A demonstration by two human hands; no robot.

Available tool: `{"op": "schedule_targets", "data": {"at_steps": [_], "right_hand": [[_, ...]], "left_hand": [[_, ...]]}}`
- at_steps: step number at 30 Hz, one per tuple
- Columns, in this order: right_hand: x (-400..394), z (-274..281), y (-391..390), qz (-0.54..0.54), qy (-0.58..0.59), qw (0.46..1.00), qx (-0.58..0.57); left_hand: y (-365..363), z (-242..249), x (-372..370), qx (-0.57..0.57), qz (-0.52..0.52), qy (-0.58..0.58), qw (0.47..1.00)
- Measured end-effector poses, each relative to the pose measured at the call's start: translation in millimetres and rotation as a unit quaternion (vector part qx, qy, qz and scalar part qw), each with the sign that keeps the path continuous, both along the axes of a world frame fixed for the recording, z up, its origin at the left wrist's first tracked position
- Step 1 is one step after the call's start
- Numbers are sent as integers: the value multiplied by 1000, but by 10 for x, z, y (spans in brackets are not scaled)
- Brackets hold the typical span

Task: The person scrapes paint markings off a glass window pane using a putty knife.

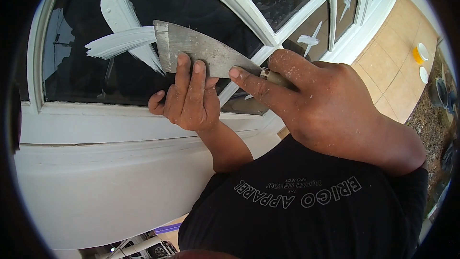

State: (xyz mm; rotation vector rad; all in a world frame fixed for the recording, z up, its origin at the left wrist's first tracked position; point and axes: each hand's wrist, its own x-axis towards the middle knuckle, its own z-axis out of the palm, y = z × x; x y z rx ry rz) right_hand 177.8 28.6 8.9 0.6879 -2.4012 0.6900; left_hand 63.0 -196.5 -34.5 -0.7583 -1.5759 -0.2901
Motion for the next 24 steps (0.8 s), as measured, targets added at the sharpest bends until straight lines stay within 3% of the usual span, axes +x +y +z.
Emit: {"op": "schedule_targets", "data": {"at_steps": [24], "right_hand": [[23,-19,-39,2,-33,999,-8]], "left_hand": [[-58,-30,12,-26,8,-14,1000]]}}
